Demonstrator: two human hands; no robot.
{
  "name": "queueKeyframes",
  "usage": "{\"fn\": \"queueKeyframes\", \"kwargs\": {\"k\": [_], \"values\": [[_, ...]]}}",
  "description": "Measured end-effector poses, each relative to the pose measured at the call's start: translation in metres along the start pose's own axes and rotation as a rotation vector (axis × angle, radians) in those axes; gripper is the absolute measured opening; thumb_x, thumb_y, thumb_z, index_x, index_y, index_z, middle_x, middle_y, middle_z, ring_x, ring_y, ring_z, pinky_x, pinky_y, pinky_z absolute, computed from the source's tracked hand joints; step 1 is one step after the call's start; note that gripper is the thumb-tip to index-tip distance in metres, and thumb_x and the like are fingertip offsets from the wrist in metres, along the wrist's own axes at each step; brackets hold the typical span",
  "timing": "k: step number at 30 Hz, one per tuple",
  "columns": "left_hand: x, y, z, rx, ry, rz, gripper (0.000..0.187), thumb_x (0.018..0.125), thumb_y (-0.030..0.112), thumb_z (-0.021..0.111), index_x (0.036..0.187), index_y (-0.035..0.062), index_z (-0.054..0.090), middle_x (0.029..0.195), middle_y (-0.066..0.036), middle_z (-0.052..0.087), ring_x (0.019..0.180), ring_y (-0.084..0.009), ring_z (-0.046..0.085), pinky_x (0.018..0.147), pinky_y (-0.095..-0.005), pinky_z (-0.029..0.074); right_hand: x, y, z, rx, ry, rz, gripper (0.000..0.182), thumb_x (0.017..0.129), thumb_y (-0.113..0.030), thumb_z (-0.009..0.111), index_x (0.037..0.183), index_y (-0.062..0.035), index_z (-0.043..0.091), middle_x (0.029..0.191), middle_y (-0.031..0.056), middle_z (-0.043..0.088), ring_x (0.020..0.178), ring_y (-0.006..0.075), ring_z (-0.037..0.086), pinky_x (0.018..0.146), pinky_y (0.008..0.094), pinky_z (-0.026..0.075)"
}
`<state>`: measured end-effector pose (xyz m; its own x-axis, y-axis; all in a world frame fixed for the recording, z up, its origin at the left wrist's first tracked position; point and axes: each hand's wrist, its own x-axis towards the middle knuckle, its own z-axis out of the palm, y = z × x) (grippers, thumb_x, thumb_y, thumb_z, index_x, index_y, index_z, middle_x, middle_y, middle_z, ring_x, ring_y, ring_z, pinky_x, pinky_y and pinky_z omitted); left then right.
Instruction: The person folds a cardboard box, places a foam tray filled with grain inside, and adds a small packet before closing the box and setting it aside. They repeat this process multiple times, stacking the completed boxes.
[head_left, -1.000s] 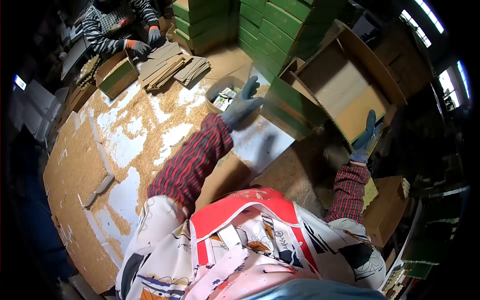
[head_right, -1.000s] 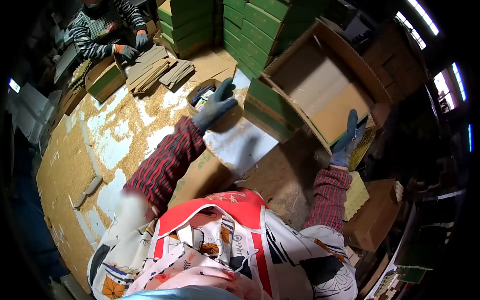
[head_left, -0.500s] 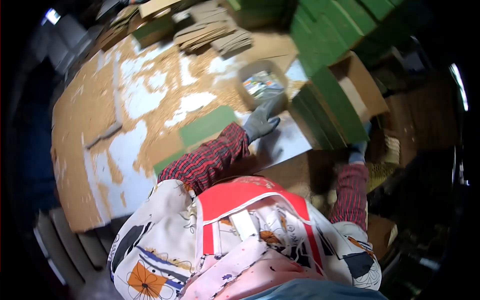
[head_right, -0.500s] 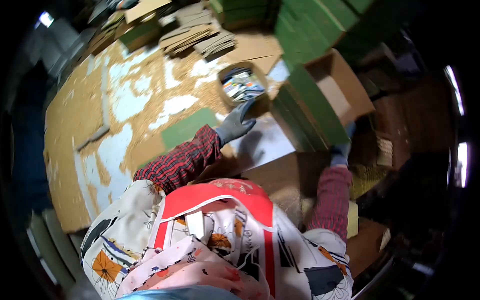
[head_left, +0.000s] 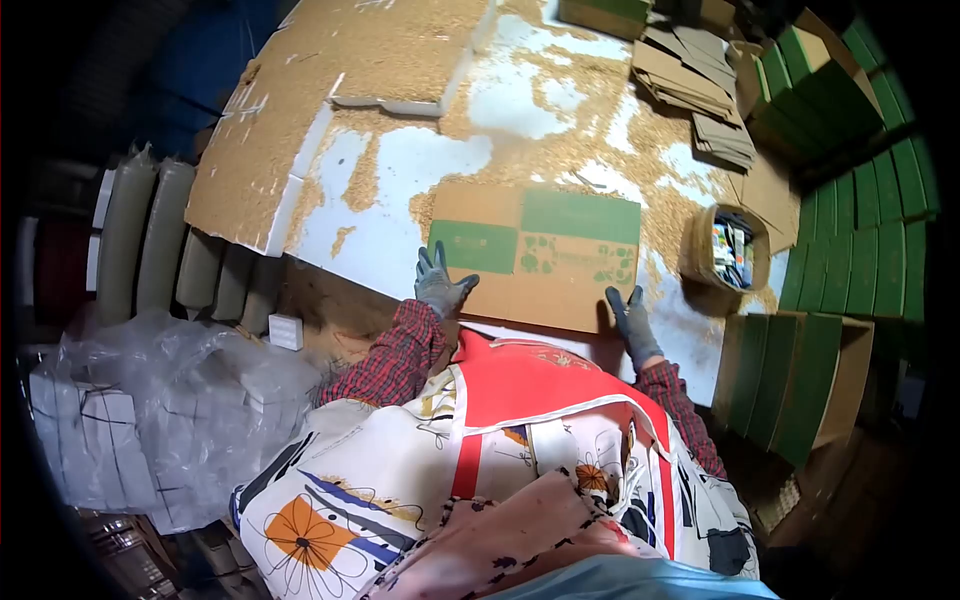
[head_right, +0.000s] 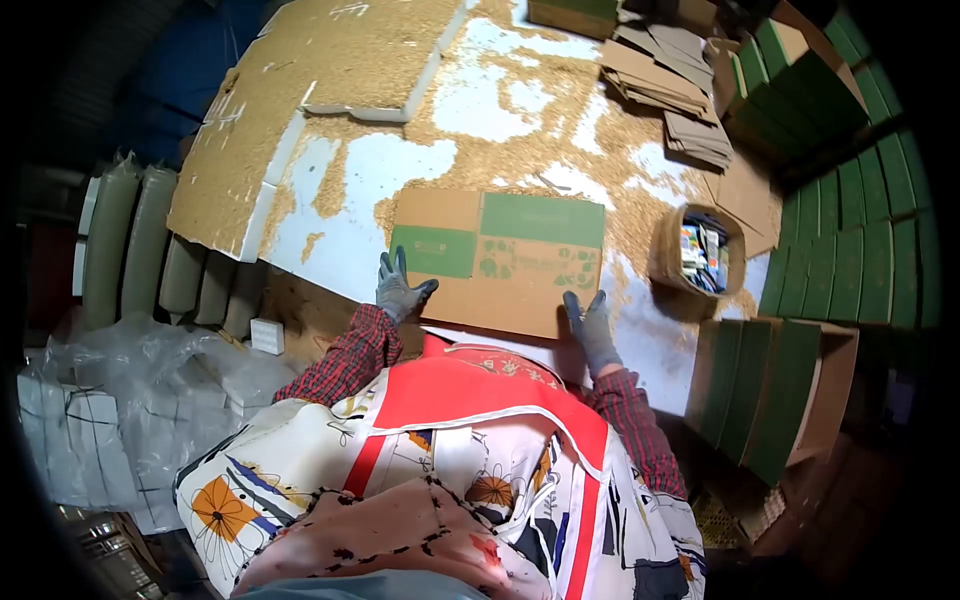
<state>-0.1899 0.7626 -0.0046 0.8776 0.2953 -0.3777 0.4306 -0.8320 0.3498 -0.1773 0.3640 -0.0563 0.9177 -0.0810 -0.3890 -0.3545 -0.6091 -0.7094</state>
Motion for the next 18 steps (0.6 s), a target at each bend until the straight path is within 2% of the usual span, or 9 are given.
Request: {"fn": "queueKeyframes", "kwargs": {"k": [3, 5, 6, 9, 11, 13, 14, 15, 18], "values": [[0.036, -0.043, -0.030, -0.055, -0.055, 0.088, 0.133, 0.062, 0.074, 0.074, 0.157, 0.0105, 0.007, 0.155, -0.037, 0.005, 0.145, -0.0503, 0.011, 0.118, -0.0490, 0.022, 0.005, -0.065, -0.006, -0.037, -0.087, -0.107, 0.079, 0.090, -0.043, 0.067, 0.139, 0.0110, 0.038, 0.132, 0.0246, 0.055, 0.119, 0.0324, 0.054, 0.100, 0.0361, 0.043], [0.036, -0.050, -0.060, 0.106, -0.214, 0.204, 0.138, 0.058, 0.077, 0.074, 0.157, 0.0098, 0.006, 0.155, -0.038, 0.002, 0.145, -0.0532, 0.006, 0.118, -0.0542, 0.016, -0.002, -0.098, -0.008, -0.326, 0.000, -0.216, 0.095, 0.087, -0.052, 0.066, 0.143, 0.0146, 0.030, 0.141, 0.0347, 0.043, 0.128, 0.0413, 0.050, 0.097, 0.0373, 0.047], [0.026, -0.036, -0.095, 0.321, -0.339, 0.226, 0.141, 0.054, 0.079, 0.075, 0.157, 0.0103, 0.007, 0.156, -0.037, 0.000, 0.145, -0.0550, 0.003, 0.117, -0.0592, 0.011, -0.014, -0.130, -0.020, -0.045, -0.058, -0.116, 0.082, 0.088, -0.043, 0.068, 0.140, 0.0115, 0.037, 0.133, 0.0297, 0.050, 0.119, 0.0337, 0.055, 0.091, 0.0329, 0.050], [0.017, -0.039, -0.146, 0.653, -0.096, 0.735, 0.106, 0.073, 0.053, 0.076, 0.155, 0.0120, 0.022, 0.155, -0.024, 0.024, 0.143, -0.0430, 0.025, 0.115, -0.0542, 0.027, -0.033, -0.196, -0.060, 0.425, -0.103, -0.040, 0.045, 0.091, -0.013, 0.065, 0.130, 0.0035, 0.051, 0.105, 0.0121, 0.064, 0.094, 0.0133, 0.060, 0.073, 0.0197, 0.051], [0.027, -0.026, -0.188, 0.493, -0.160, 0.969, 0.092, 0.076, 0.037, 0.072, 0.153, 0.0133, 0.027, 0.149, -0.020, 0.035, 0.135, -0.0368, 0.038, 0.109, -0.0484, 0.036, -0.014, -0.194, -0.070, 0.749, 0.033, -0.188, 0.041, 0.096, -0.021, 0.061, 0.128, 0.0018, 0.053, 0.106, 0.0127, 0.066, 0.094, 0.0187, 0.064, 0.078, 0.0287, 0.054], [0.023, -0.003, -0.250, 0.292, -0.211, 1.181, 0.081, 0.077, 0.017, 0.065, 0.151, 0.0128, 0.030, 0.138, -0.017, 0.049, 0.119, -0.0308, 0.055, 0.098, -0.0411, 0.049, -0.019, -0.227, -0.088, 1.567, -0.343, -0.127, 0.049, 0.100, -0.038, 0.055, 0.133, -0.0022, 0.052, 0.124, 0.0174, 0.060, 0.107, 0.0268, 0.063, 0.085, 0.0405, 0.055], [0.018, 0.002, -0.268, 0.184, -0.311, 1.168, 0.080, 0.080, 0.020, 0.065, 0.151, 0.0120, 0.030, 0.141, -0.019, 0.047, 0.120, -0.0343, 0.054, 0.099, -0.0445, 0.048, -0.017, -0.238, -0.080, 1.470, -0.190, -0.147, 0.058, 0.099, -0.053, 0.048, 0.137, -0.0090, 0.050, 0.142, 0.0188, 0.048, 0.122, 0.0350, 0.054, 0.092, 0.0492, 0.052], [0.023, 0.003, -0.272, 0.083, -0.397, 1.225, 0.079, 0.084, 0.028, 0.065, 0.151, 0.0105, 0.029, 0.144, -0.020, 0.044, 0.122, -0.0373, 0.053, 0.102, -0.0458, 0.046, -0.019, -0.273, -0.063, 1.370, 0.050, -0.020, 0.058, 0.100, -0.050, 0.050, 0.145, -0.0137, 0.045, 0.152, 0.0194, 0.036, 0.133, 0.0365, 0.045, 0.098, 0.0481, 0.048], [0.051, 0.004, -0.230, -0.216, -0.554, 1.195, 0.086, 0.084, 0.054, 0.066, 0.149, 0.0062, 0.034, 0.146, -0.021, 0.043, 0.129, -0.0378, 0.048, 0.108, -0.0431, 0.040, 0.010, -0.286, 0.012, 0.775, 0.190, -0.268, 0.055, 0.103, -0.034, 0.049, 0.150, -0.0101, 0.036, 0.158, 0.0179, 0.025, 0.140, 0.0304, 0.035, 0.108, 0.0427, 0.037]]}}
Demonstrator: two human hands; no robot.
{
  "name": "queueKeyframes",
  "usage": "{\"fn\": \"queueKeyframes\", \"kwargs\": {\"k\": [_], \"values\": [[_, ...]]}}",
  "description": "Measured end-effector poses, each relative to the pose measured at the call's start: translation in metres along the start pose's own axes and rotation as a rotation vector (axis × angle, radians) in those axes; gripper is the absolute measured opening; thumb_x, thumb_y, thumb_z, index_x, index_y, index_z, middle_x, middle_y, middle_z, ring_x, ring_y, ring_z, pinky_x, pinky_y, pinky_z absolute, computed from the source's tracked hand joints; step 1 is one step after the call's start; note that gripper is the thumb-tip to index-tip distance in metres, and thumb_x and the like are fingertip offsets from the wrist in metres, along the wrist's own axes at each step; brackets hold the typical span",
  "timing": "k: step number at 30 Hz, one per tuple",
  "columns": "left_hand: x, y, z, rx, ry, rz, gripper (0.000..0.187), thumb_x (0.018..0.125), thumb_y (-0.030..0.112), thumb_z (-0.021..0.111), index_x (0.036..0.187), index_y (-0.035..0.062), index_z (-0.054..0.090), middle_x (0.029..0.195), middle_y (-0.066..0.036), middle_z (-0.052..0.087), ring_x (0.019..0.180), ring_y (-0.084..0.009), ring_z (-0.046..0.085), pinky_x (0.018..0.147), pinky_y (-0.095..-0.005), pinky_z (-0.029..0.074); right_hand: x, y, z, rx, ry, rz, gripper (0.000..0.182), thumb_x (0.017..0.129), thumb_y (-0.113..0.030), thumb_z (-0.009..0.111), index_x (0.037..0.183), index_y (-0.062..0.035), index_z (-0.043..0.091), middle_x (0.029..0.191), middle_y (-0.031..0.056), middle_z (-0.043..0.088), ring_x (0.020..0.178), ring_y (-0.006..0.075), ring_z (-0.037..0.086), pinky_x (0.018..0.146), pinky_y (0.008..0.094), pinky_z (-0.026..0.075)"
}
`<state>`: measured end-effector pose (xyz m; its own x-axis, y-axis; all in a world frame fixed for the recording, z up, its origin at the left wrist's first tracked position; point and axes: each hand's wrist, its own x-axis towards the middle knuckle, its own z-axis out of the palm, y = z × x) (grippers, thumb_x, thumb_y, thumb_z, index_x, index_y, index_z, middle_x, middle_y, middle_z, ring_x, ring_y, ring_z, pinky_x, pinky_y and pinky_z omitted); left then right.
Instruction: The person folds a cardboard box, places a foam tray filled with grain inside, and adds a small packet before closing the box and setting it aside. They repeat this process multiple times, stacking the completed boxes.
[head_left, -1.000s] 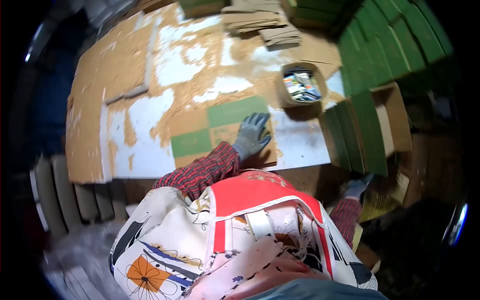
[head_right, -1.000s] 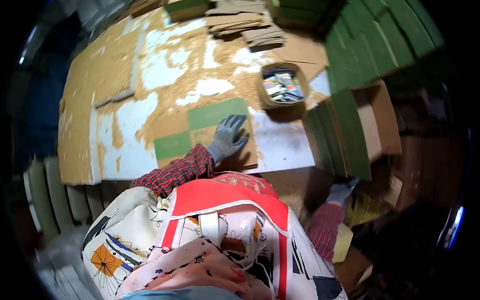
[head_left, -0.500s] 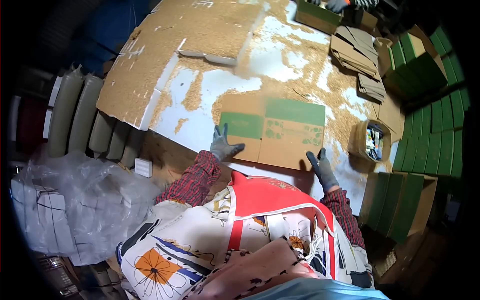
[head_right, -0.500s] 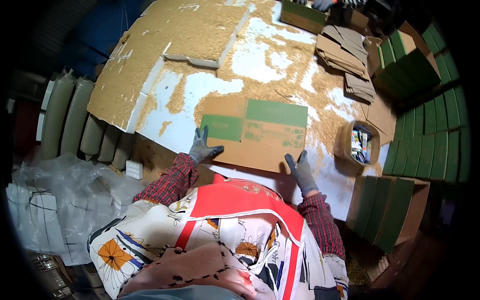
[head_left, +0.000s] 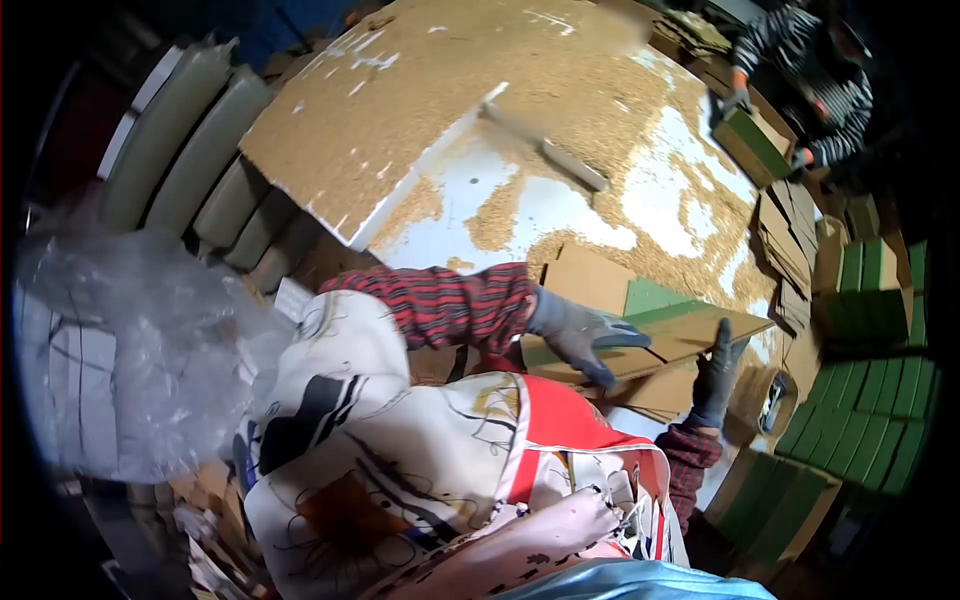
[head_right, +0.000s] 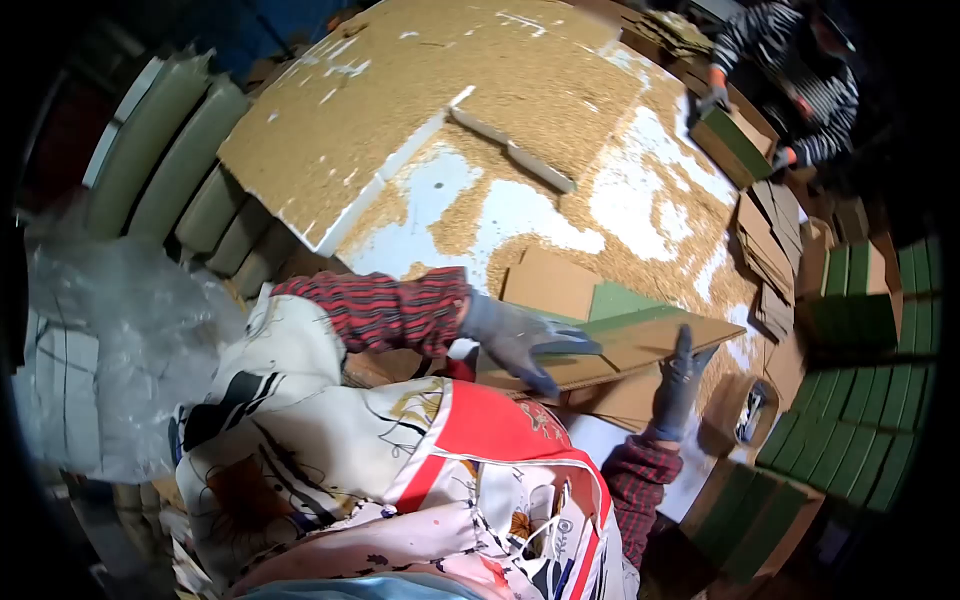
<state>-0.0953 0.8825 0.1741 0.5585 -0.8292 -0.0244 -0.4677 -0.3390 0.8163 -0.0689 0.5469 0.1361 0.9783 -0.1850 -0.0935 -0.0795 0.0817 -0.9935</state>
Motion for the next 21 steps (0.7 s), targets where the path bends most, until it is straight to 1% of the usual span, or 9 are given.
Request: {"fn": "queueKeyframes", "kwargs": {"k": [2, 4, 7, 11, 13, 15, 17, 19, 21], "values": [[0.011, -0.040, 0.027, -0.316, 0.056, -0.085, 0.088, 0.084, 0.059, 0.064, 0.147, 0.0051, 0.037, 0.147, -0.020, 0.044, 0.132, -0.0339, 0.045, 0.110, -0.0412, 0.036, 0.015, 0.031, 0.020, -0.198, -0.119, -0.229, 0.053, 0.105, -0.023, 0.045, 0.152, -0.0024, 0.030, 0.158, 0.0161, 0.025, 0.142, 0.0246, 0.030, 0.116, 0.0365, 0.025], [0.017, -0.095, 0.066, -0.602, 0.142, -0.148, 0.082, 0.088, 0.059, 0.062, 0.146, 0.0056, 0.040, 0.146, -0.019, 0.044, 0.137, -0.0280, 0.040, 0.112, -0.0386, 0.034, 0.018, 0.034, 0.018, 0.000, -0.084, -0.088, 0.054, 0.105, -0.025, 0.046, 0.151, -0.0002, 0.030, 0.157, 0.0153, 0.027, 0.142, 0.0239, 0.030, 0.117, 0.0350, 0.022], [0.013, -0.059, 0.059, -0.925, 0.109, -0.228, 0.088, 0.087, 0.061, 0.062, 0.150, 0.0073, 0.034, 0.150, -0.018, 0.040, 0.140, -0.0257, 0.036, 0.113, -0.0384, 0.031, -0.004, -0.004, 0.042, -0.005, -0.006, -0.060, 0.058, 0.105, -0.027, 0.047, 0.152, 0.0006, 0.027, 0.156, 0.0141, 0.029, 0.141, 0.0228, 0.031, 0.116, 0.0334, 0.024], [0.015, 0.012, 0.028, -0.441, 0.093, -0.177, 0.094, 0.087, 0.057, 0.064, 0.154, 0.0044, 0.024, 0.155, -0.017, 0.033, 0.144, -0.0287, 0.029, 0.118, -0.0394, 0.023, 0.021, 0.033, 0.023, -0.211, -0.065, -0.192, 0.069, 0.105, -0.033, 0.047, 0.156, -0.0002, 0.015, 0.156, 0.0139, 0.029, 0.135, 0.0219, 0.036, 0.111, 0.0314, 0.028], [0.017, 0.002, 0.030, -1.044, 0.111, -0.082, 0.093, 0.086, 0.048, 0.069, 0.153, 0.0015, 0.025, 0.155, -0.015, 0.033, 0.144, -0.0258, 0.028, 0.119, -0.0373, 0.019, 0.013, 0.025, 0.022, -0.284, -0.056, -0.199, 0.075, 0.102, -0.040, 0.051, 0.155, -0.0008, 0.016, 0.149, 0.0128, 0.038, 0.128, 0.0206, 0.042, 0.105, 0.0313, 0.036], [0.009, -0.011, 0.013, -1.090, 0.282, -0.083, 0.077, 0.087, 0.019, 0.071, 0.150, 0.0000, 0.031, 0.152, -0.011, 0.038, 0.144, -0.0226, 0.030, 0.118, -0.0371, 0.022, -0.001, -0.011, 0.026, -0.280, -0.086, -0.262, 0.073, 0.097, -0.040, 0.060, 0.151, -0.0012, 0.028, 0.138, 0.0143, 0.050, 0.114, 0.0187, 0.051, 0.092, 0.0349, 0.046], [0.006, -0.018, 0.013, -1.084, 0.534, 0.064, 0.076, 0.084, 0.009, 0.071, 0.150, 0.0003, 0.033, 0.149, -0.012, 0.042, 0.142, -0.0209, 0.033, 0.118, -0.0355, 0.023, -0.025, -0.031, 0.008, -0.454, -0.126, -0.240, 0.070, 0.092, -0.029, 0.069, 0.146, 0.0026, 0.036, 0.130, 0.0226, 0.056, 0.111, 0.0297, 0.058, 0.092, 0.0373, 0.049], [0.009, -0.005, 0.005, -0.943, 0.763, 0.101, 0.075, 0.084, 0.006, 0.071, 0.149, -0.0001, 0.034, 0.147, -0.011, 0.045, 0.139, -0.0204, 0.038, 0.117, -0.0340, 0.026, -0.044, -0.027, -0.003, -0.514, -0.072, -0.459, 0.071, 0.090, -0.034, 0.070, 0.142, 0.0048, 0.041, 0.128, 0.0267, 0.057, 0.111, 0.0339, 0.060, 0.094, 0.0384, 0.049], [0.025, 0.010, 0.008, -1.209, 0.961, 0.145, 0.069, 0.089, 0.013, 0.069, 0.148, 0.0001, 0.035, 0.142, -0.010, 0.050, 0.132, -0.0207, 0.046, 0.110, -0.0337, 0.036, -0.066, -0.080, -0.002, -0.835, -0.215, -0.280, 0.073, 0.088, -0.040, 0.071, 0.139, 0.0054, 0.044, 0.128, 0.0276, 0.057, 0.110, 0.0380, 0.061, 0.094, 0.0402, 0.049]]}}
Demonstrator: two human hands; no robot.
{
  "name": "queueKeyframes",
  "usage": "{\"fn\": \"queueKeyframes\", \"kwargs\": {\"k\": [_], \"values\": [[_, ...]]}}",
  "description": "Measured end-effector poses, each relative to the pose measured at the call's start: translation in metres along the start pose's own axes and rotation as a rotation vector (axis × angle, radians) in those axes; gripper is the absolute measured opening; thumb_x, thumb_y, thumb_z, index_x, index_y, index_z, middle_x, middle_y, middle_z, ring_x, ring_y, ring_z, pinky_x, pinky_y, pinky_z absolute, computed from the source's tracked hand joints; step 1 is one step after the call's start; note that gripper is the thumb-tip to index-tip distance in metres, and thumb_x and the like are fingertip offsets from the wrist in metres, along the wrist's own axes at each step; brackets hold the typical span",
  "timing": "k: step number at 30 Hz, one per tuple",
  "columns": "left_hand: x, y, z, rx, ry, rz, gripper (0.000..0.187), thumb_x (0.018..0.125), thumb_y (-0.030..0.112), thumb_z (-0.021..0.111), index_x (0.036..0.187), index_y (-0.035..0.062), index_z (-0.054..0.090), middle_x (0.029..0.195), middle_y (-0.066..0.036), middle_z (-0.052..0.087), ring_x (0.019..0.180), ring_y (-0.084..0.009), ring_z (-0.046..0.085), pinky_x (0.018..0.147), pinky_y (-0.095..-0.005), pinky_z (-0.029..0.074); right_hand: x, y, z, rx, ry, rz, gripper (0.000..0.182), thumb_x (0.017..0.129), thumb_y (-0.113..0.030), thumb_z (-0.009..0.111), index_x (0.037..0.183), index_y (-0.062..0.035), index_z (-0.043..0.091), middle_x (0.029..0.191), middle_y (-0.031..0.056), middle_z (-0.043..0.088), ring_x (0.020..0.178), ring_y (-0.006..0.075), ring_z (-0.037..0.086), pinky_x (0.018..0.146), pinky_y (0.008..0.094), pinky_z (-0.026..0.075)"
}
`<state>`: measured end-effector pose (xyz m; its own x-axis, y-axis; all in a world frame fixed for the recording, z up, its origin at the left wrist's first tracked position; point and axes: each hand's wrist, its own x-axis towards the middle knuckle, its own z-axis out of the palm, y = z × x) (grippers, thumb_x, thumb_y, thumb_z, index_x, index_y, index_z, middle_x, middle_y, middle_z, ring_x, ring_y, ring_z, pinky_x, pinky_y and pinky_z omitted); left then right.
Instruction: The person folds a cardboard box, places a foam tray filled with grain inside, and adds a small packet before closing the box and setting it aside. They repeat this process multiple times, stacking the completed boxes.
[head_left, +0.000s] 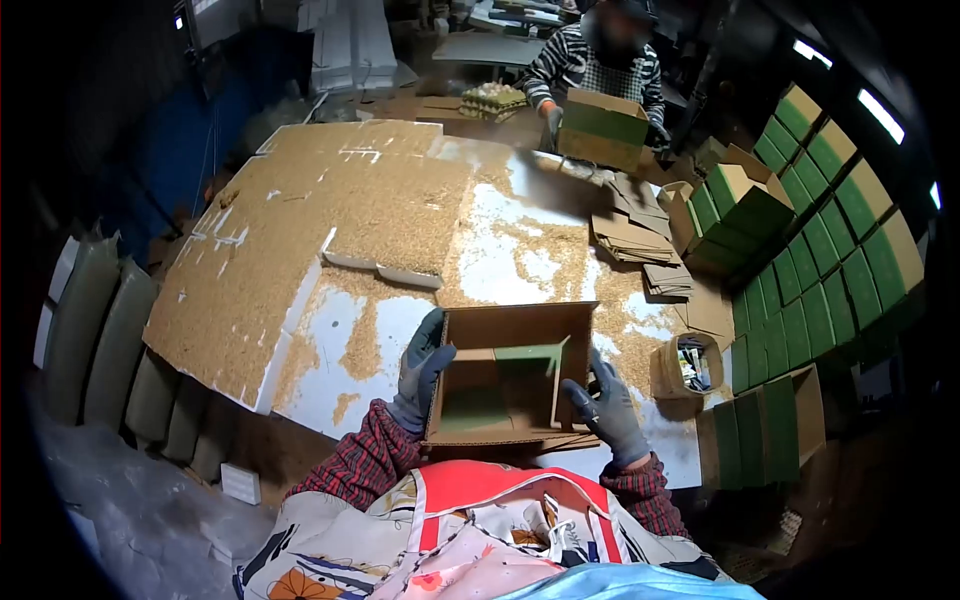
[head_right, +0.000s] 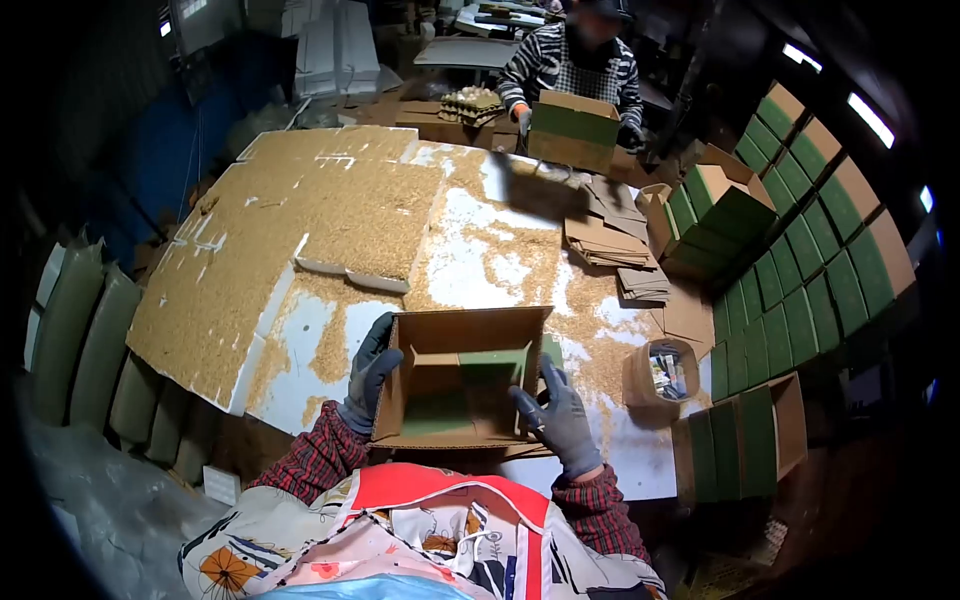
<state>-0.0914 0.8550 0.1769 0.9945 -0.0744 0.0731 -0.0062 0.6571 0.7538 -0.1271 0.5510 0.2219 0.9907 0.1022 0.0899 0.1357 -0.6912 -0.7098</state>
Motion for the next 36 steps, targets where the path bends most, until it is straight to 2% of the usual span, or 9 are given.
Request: {"fn": "queueKeyframes", "kwargs": {"k": [2, 4, 8, 10, 18, 23, 26, 30, 36], "values": [[0.011, -0.033, -0.018, 0.090, 0.062, -0.024, 0.069, 0.091, 0.020, 0.068, 0.148, 0.0005, 0.034, 0.144, -0.012, 0.047, 0.130, -0.0220, 0.046, 0.108, -0.0347, 0.038, 0.008, 0.017, -0.003, -0.051, -0.268, -0.003, 0.064, 0.090, -0.041, 0.067, 0.136, 0.0009, 0.051, 0.125, 0.0246, 0.060, 0.102, 0.0382, 0.062, 0.092, 0.0424, 0.049], [0.010, -0.059, -0.008, 0.837, 0.307, 0.227, 0.076, 0.093, 0.034, 0.065, 0.152, 0.0052, 0.028, 0.149, -0.020, 0.037, 0.137, -0.0320, 0.039, 0.112, -0.0441, 0.033, 0.035, 0.091, 0.029, -0.270, -0.326, -0.880, 0.044, 0.095, -0.034, 0.059, 0.130, -0.0063, 0.057, 0.123, 0.0187, 0.062, 0.096, 0.0346, 0.063, 0.089, 0.0408, 0.050], [0.012, -0.028, 0.048, 1.601, -0.543, 0.864, 0.062, 0.089, 0.046, 0.064, 0.139, 0.0111, 0.051, 0.141, -0.017, 0.046, 0.136, -0.0393, 0.038, 0.111, -0.0528, 0.030, 0.030, 0.070, 0.014, 0.242, -0.559, -0.146, 0.045, 0.092, -0.021, 0.065, 0.135, -0.0103, 0.054, 0.128, 0.0095, 0.061, 0.103, 0.0284, 0.062, 0.088, 0.0368, 0.051], [0.029, -0.065, 0.037, 1.524, -1.057, 0.502, 0.053, 0.088, 0.041, 0.067, 0.130, 0.0111, 0.058, 0.138, -0.014, 0.050, 0.132, -0.0359, 0.043, 0.109, -0.0481, 0.035, 0.008, 0.065, -0.014, 0.871, -0.584, 0.109, 0.086, 0.082, -0.026, 0.078, 0.152, -0.0069, 0.032, 0.144, 0.0095, 0.050, 0.120, 0.0228, 0.055, 0.094, 0.0367, 0.050], [0.044, -0.030, 0.006, 0.574, -0.753, -0.219, 0.049, 0.096, 0.048, 0.055, 0.124, 0.0074, 0.061, 0.120, -0.015, 0.063, 0.117, -0.0262, 0.058, 0.099, -0.0414, 0.048, -0.026, 0.062, 0.035, 0.481, -0.046, 0.431, 0.089, 0.086, -0.037, 0.076, 0.149, 0.0040, 0.028, 0.142, 0.0234, 0.046, 0.133, 0.0278, 0.044, 0.103, 0.0368, 0.043], [-0.012, 0.009, -0.076, 1.673, -1.509, 0.889, 0.063, 0.087, 0.060, 0.057, 0.132, 0.0161, 0.054, 0.142, -0.016, 0.047, 0.133, -0.0383, 0.045, 0.111, -0.0553, 0.034, -0.026, 0.100, 0.065, 0.720, -0.106, 0.356, 0.063, 0.105, -0.048, 0.039, 0.146, 0.0005, 0.040, 0.143, 0.0118, 0.049, 0.131, 0.0202, 0.044, 0.111, 0.0314, 0.031], [0.020, 0.040, -0.062, 1.538, -1.107, 0.744, 0.067, 0.094, 0.059, 0.049, 0.133, 0.0049, 0.051, 0.141, -0.020, 0.047, 0.130, -0.0363, 0.047, 0.111, -0.0539, 0.035, -0.019, 0.147, 0.053, 0.927, -0.299, 0.352, 0.074, 0.102, -0.060, 0.032, 0.153, -0.0063, 0.030, 0.150, 0.0064, 0.041, 0.135, 0.0180, 0.040, 0.112, 0.0334, 0.031], [0.075, -0.047, -0.122, -0.155, 0.027, -0.348, 0.085, 0.091, 0.071, 0.047, 0.139, 0.0004, 0.047, 0.133, -0.013, 0.056, 0.118, -0.0255, 0.056, 0.102, -0.0354, 0.046, 0.003, 0.022, -0.015, 0.930, -0.353, 0.126, 0.064, 0.103, -0.045, 0.044, 0.152, -0.0054, 0.031, 0.149, 0.0113, 0.043, 0.134, 0.0242, 0.045, 0.107, 0.0384, 0.038], [-0.046, -0.142, -0.197, 1.114, 0.384, -0.182, 0.074, 0.094, 0.063, 0.045, 0.141, 0.0056, 0.048, 0.137, -0.017, 0.055, 0.129, -0.0307, 0.048, 0.112, -0.0399, 0.033, 0.058, 0.079, 0.087, -0.111, -0.261, 0.191, 0.050, 0.092, -0.038, 0.065, 0.106, 0.0096, 0.063, 0.101, 0.0295, 0.067, 0.098, 0.0442, 0.063, 0.083, 0.0469, 0.049]]}}
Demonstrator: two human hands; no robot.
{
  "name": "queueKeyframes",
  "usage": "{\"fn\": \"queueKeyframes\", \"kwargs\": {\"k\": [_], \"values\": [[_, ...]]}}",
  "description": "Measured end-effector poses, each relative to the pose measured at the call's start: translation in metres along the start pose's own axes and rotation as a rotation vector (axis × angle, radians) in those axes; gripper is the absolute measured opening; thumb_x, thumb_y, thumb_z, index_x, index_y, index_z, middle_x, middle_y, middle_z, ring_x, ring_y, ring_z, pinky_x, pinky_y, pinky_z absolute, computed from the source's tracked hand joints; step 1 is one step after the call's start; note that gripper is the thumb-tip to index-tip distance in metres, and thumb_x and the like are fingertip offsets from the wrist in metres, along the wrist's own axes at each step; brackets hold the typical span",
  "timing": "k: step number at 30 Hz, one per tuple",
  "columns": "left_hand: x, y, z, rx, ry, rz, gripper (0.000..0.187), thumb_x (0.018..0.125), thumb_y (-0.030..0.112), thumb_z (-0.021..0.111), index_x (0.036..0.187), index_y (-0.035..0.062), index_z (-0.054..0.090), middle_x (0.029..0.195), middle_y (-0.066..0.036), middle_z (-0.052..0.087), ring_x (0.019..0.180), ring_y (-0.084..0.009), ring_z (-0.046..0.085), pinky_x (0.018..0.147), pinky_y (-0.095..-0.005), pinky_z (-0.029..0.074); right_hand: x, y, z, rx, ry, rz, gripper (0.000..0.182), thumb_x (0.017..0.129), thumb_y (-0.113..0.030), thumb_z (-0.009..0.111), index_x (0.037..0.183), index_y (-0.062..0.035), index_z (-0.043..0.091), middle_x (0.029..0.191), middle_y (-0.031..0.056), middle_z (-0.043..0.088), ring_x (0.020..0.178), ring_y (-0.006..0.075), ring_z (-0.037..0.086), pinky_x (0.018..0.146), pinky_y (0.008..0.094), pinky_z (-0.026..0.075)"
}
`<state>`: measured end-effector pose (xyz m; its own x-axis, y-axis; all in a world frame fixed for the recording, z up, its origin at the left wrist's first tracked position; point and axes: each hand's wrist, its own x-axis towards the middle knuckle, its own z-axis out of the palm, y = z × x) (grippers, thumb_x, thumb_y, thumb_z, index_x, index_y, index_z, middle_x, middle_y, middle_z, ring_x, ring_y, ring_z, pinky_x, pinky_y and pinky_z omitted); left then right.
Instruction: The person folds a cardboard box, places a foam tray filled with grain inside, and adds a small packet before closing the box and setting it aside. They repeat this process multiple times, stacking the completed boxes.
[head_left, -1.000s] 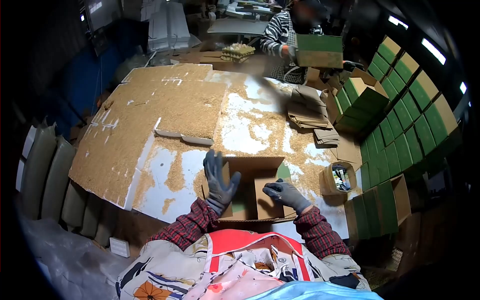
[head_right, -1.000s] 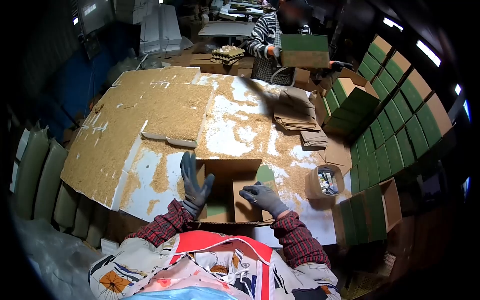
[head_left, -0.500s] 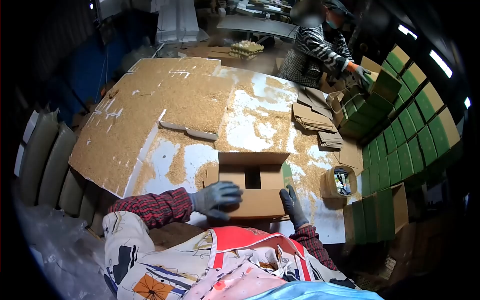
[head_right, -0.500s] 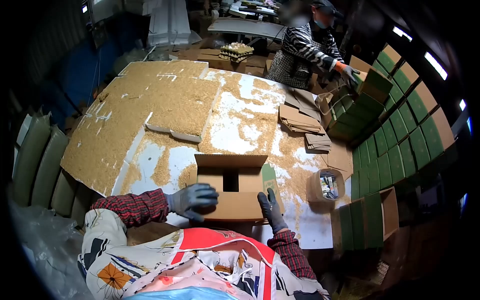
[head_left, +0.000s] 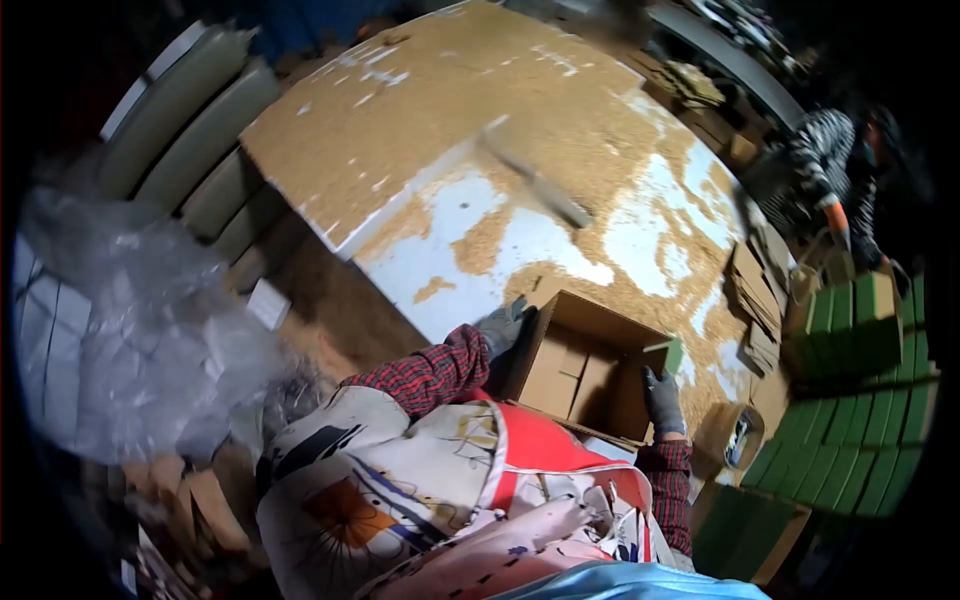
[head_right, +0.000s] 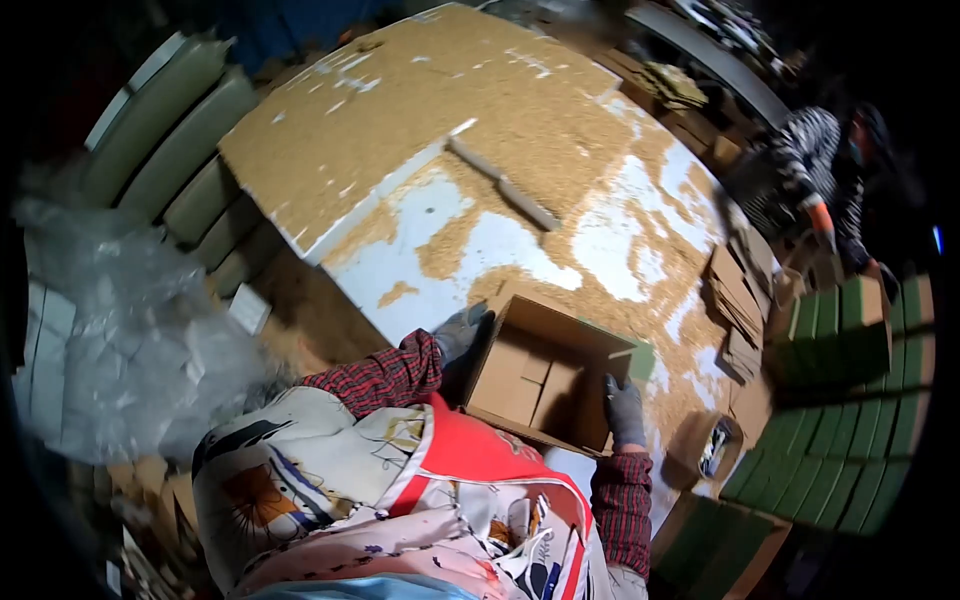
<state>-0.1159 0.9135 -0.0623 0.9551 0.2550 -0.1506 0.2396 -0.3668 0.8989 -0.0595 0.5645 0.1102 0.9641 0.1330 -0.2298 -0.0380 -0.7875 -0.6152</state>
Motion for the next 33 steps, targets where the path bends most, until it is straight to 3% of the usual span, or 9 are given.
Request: {"fn": "queueKeyframes", "kwargs": {"k": [3, 7, 10, 14, 18, 21, 26, 28, 33], "values": [[-0.019, 0.017, -0.140, 0.683, 0.665, 0.173, 0.074, 0.088, 0.048, 0.064, 0.144, 0.0064, 0.040, 0.141, -0.020, 0.046, 0.132, -0.0391, 0.040, 0.112, -0.0572, 0.025, 0.019, 0.030, 0.017, 0.092, 0.003, -0.086, 0.051, 0.091, -0.041, 0.069, 0.103, 0.0090, 0.064, 0.092, 0.0266, 0.068, 0.087, 0.0394, 0.064, 0.077, 0.0432, 0.049], [-0.001, -0.098, -0.330, 0.673, 1.380, -0.344, 0.089, 0.088, 0.062, 0.059, 0.150, 0.0042, 0.031, 0.145, -0.024, 0.042, 0.131, -0.0395, 0.043, 0.108, -0.0518, 0.032, 0.013, 0.036, 0.014, -0.029, -0.038, -0.126, 0.048, 0.095, -0.033, 0.064, 0.115, 0.0105, 0.060, 0.102, 0.0311, 0.064, 0.099, 0.0421, 0.061, 0.085, 0.0426, 0.049], [0.001, -0.151, -0.367, 0.431, 1.088, -0.699, 0.082, 0.090, 0.051, 0.060, 0.150, 0.0039, 0.031, 0.145, -0.023, 0.043, 0.130, -0.0380, 0.044, 0.108, -0.0483, 0.034, 0.011, 0.019, 0.007, 0.059, -0.112, 0.102, 0.046, 0.095, -0.031, 0.065, 0.122, 0.0062, 0.059, 0.113, 0.0219, 0.067, 0.102, 0.0328, 0.064, 0.089, 0.0384, 0.049], [0.003, -0.167, -0.352, 0.472, 0.840, -0.489, 0.074, 0.091, 0.036, 0.063, 0.150, 0.0035, 0.031, 0.146, -0.021, 0.043, 0.128, -0.0359, 0.047, 0.107, -0.0437, 0.037, 0.002, 0.008, 0.008, 0.067, -0.060, 0.081, 0.052, 0.095, -0.037, 0.064, 0.115, 0.0110, 0.061, 0.104, 0.0299, 0.064, 0.100, 0.0378, 0.061, 0.087, 0.0412, 0.048], [-0.018, -0.174, -0.332, 0.321, 0.712, -0.176, 0.068, 0.093, 0.021, 0.065, 0.150, 0.0031, 0.031, 0.146, -0.019, 0.044, 0.126, -0.0338, 0.049, 0.107, -0.0392, 0.040, 0.000, 0.027, 0.011, -0.122, -0.105, -0.008, 0.044, 0.100, -0.034, 0.055, 0.130, -0.0036, 0.060, 0.113, 0.0315, 0.061, 0.106, 0.0400, 0.060, 0.088, 0.0419, 0.047], [-0.008, -0.134, -0.317, -1.237, 0.735, -0.140, 0.060, 0.091, 0.032, 0.069, 0.138, 0.0013, 0.047, 0.135, -0.013, 0.055, 0.120, -0.0283, 0.056, 0.103, -0.0404, 0.046, -0.007, 0.000, 0.009, -0.012, -0.106, 0.018, 0.040, 0.100, -0.033, 0.053, 0.129, -0.0058, 0.060, 0.119, 0.0282, 0.062, 0.109, 0.0378, 0.061, 0.090, 0.0411, 0.047], [-0.073, -0.018, -0.281, -1.276, 0.240, -0.157, 0.061, 0.099, 0.046, 0.048, 0.144, 0.0056, 0.042, 0.140, -0.012, 0.052, 0.127, -0.0277, 0.051, 0.108, -0.0423, 0.040, -0.011, -0.004, 0.016, 0.204, 0.029, 0.094, 0.051, 0.102, -0.040, 0.049, 0.137, -0.0027, 0.052, 0.136, 0.0239, 0.054, 0.127, 0.0317, 0.052, 0.104, 0.0379, 0.041], [-0.094, 0.034, -0.268, -1.374, 0.074, -0.231, 0.060, 0.101, 0.044, 0.044, 0.148, 0.0069, 0.036, 0.143, -0.013, 0.049, 0.129, -0.0314, 0.050, 0.108, -0.0457, 0.040, -0.007, 0.022, 0.023, 0.197, -0.078, -0.023, 0.050, 0.107, -0.032, 0.032, 0.148, -0.0036, 0.037, 0.156, 0.0137, 0.034, 0.144, 0.0248, 0.031, 0.118, 0.0335, 0.024], [-0.096, 0.167, -0.214, -1.190, -0.393, -0.466, 0.055, 0.102, 0.033, 0.045, 0.146, 0.0005, 0.036, 0.143, -0.018, 0.048, 0.128, -0.0320, 0.051, 0.106, -0.0469, 0.044, -0.005, 0.024, 0.033, 0.594, 0.069, 0.013, 0.055, 0.105, -0.040, 0.038, 0.145, -0.0018, 0.042, 0.148, 0.0100, 0.045, 0.134, 0.0197, 0.043, 0.111, 0.0296, 0.034]]}}
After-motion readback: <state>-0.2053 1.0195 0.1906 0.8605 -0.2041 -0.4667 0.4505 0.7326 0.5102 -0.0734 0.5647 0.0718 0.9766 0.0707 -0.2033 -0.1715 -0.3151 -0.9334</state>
